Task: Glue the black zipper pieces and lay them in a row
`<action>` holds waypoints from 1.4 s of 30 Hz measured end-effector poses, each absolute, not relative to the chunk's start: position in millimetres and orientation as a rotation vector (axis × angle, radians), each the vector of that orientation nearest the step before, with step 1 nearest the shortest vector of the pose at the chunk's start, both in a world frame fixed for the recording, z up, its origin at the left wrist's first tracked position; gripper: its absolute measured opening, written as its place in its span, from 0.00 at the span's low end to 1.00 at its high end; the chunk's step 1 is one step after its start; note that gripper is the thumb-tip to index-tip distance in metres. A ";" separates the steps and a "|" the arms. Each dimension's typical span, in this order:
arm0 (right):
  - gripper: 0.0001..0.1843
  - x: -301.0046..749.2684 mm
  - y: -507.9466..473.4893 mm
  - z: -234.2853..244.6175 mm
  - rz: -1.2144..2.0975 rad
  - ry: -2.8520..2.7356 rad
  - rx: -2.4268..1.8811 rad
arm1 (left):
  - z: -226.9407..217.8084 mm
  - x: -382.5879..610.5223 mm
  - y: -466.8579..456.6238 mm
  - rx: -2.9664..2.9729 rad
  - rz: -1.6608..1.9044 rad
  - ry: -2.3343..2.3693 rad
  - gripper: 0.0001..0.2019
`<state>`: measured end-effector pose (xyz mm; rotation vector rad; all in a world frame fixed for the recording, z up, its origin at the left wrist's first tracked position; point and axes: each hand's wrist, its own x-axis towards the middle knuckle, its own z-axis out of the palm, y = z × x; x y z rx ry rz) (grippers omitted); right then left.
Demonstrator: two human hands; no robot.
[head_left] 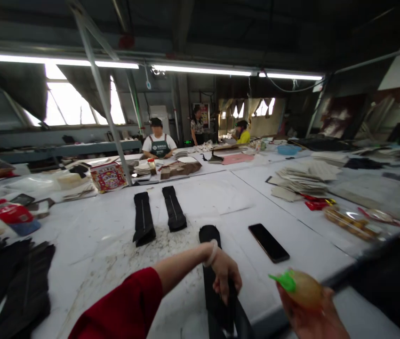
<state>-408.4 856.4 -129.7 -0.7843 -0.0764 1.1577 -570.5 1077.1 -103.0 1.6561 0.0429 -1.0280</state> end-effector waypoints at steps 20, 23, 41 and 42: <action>0.32 -420.3 877.3 -53.3 1.096 -0.539 -0.845 | -64.2 -578.8 1072.1 1.636 -0.963 0.140 0.21; 0.35 -420.3 879.4 -48.3 1.065 -0.592 -0.885 | -62.2 -580.1 1072.8 1.632 -0.945 0.141 0.21; 0.36 -421.2 909.4 -41.8 1.016 -0.837 -1.002 | -69.2 -581.8 1076.4 1.563 -0.884 0.116 0.18; 0.36 -421.6 911.0 -41.1 1.019 -0.828 -1.006 | -68.4 -581.6 1076.2 1.569 -0.885 0.112 0.18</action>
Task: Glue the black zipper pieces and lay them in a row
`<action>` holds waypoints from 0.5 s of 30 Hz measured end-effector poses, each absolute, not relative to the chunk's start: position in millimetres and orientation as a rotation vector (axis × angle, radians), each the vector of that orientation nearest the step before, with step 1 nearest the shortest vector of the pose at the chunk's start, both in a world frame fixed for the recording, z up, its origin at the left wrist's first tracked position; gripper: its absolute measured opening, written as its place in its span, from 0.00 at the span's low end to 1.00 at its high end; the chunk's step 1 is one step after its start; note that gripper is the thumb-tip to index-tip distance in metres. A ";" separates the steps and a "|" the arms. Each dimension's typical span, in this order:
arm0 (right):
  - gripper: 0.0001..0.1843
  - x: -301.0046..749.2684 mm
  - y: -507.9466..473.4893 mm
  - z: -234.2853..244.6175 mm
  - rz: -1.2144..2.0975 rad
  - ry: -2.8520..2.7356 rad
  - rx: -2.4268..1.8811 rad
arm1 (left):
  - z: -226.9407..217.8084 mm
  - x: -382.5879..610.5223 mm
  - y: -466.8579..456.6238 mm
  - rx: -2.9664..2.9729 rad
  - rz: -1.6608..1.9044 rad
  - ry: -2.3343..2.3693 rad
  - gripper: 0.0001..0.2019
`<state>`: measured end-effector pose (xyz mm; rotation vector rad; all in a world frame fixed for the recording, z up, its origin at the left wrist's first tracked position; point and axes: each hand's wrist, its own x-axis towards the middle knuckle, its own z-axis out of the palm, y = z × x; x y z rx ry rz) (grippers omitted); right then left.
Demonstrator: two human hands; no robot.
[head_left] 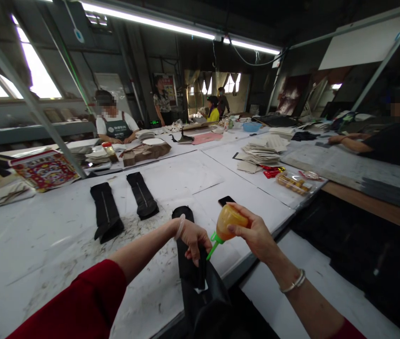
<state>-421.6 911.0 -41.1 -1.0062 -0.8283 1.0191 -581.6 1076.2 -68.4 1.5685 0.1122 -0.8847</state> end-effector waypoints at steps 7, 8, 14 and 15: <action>0.39 -423.5 917.6 -34.4 1.083 -0.751 -1.129 | -64.0 -581.5 1073.7 1.591 -0.879 0.128 0.16; 0.40 -423.4 918.1 -33.9 1.085 -0.745 -1.144 | -63.7 -581.7 1073.2 1.590 -0.874 0.144 0.17; 0.38 -421.8 920.8 -34.7 1.102 -0.746 -1.152 | -64.5 -583.2 1071.9 1.577 -0.860 0.155 0.17; 0.37 -421.5 921.4 -35.2 1.106 -0.746 -1.146 | -64.7 -583.1 1072.0 1.580 -0.861 0.162 0.17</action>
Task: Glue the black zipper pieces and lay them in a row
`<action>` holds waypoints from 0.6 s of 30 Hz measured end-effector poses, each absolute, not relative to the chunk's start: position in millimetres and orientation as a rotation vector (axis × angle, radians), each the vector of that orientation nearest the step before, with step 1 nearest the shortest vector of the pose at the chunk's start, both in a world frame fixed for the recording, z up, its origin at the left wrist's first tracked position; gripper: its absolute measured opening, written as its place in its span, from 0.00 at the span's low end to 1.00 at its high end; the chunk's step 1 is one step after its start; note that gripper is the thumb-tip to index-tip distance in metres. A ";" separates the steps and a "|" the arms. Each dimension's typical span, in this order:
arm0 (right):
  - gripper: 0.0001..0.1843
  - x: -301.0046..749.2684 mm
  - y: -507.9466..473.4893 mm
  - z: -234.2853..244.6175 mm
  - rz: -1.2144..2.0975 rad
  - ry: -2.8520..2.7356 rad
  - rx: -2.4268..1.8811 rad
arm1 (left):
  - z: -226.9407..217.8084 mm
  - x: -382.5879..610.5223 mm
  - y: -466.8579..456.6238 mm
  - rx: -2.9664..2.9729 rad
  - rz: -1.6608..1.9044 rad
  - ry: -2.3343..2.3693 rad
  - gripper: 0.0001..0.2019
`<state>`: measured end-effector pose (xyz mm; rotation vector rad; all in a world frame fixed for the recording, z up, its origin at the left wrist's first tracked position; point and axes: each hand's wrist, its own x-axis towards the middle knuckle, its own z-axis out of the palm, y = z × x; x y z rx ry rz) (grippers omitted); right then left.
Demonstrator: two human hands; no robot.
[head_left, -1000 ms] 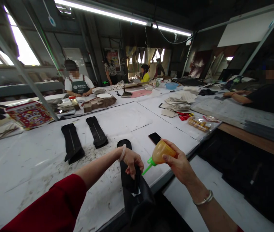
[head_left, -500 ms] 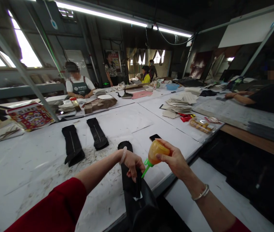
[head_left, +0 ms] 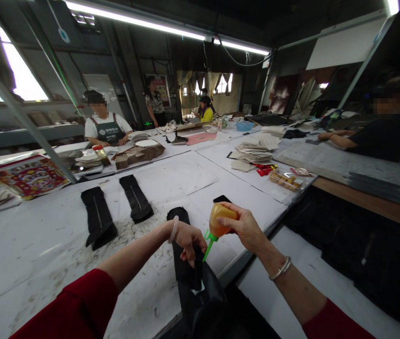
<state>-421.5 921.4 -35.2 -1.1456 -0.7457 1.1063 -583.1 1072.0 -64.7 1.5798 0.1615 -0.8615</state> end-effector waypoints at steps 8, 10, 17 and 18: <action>0.33 -417.8 924.9 -38.2 1.138 -0.774 -1.120 | -64.0 -582.2 1072.0 1.598 -0.891 0.179 0.18; 0.33 -416.6 924.6 -38.4 1.145 -0.770 -1.121 | -63.2 -582.9 1071.5 1.596 -0.873 0.176 0.19; 0.33 -411.0 919.2 -40.0 1.183 -0.724 -1.092 | -63.2 -585.0 1073.2 1.554 -0.816 0.193 0.22; 0.33 -410.1 918.2 -40.0 1.185 -0.708 -1.085 | -63.5 -585.0 1073.7 1.547 -0.803 0.192 0.22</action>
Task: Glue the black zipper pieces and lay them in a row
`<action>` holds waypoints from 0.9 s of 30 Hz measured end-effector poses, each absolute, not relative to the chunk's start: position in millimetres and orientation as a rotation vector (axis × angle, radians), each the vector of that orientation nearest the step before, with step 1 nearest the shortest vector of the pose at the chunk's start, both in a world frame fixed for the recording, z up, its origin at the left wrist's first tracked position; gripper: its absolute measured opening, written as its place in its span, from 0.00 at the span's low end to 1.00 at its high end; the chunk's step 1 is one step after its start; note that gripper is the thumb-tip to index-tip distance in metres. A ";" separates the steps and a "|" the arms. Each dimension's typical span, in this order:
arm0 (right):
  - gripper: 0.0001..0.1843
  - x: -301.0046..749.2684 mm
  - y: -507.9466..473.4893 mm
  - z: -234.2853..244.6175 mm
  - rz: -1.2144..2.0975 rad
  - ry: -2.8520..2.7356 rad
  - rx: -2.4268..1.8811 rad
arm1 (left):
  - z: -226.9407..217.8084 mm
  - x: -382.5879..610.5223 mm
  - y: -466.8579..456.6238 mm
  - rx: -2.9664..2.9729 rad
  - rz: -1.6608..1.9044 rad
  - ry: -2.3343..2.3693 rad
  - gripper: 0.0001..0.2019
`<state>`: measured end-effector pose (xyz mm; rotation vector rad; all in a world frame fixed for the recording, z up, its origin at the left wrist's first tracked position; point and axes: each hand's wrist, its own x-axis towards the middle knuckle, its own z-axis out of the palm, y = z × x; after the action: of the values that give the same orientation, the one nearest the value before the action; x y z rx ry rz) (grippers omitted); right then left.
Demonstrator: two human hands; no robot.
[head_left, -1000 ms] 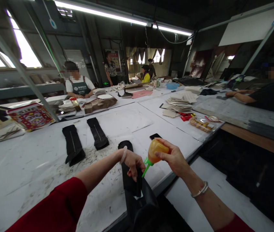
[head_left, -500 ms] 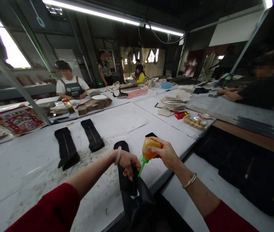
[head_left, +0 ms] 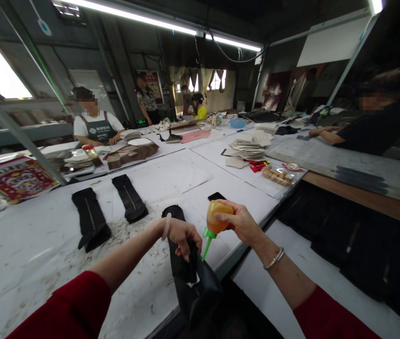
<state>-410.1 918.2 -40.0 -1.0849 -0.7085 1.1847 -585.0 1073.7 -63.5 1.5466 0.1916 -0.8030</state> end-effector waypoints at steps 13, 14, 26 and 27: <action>0.23 -399.9 907.2 -44.8 1.248 -0.667 -0.932 | -49.6 -590.8 1073.9 1.499 -0.714 0.259 0.20; 0.22 -399.3 906.6 -45.6 1.252 -0.660 -0.922 | -49.8 -591.4 1074.4 1.492 -0.710 0.268 0.21; 0.24 -390.8 899.6 -61.1 1.258 -0.542 -0.859 | -46.9 -598.8 1080.3 1.470 -0.610 0.283 0.18; 0.23 -390.1 898.6 -61.7 1.256 -0.537 -0.851 | -47.7 -599.0 1081.3 1.466 -0.601 0.284 0.18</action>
<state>-390.1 898.6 -61.7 -0.8509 -0.5365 1.2560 -599.0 1081.3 -47.7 1.4661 0.2843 -0.6015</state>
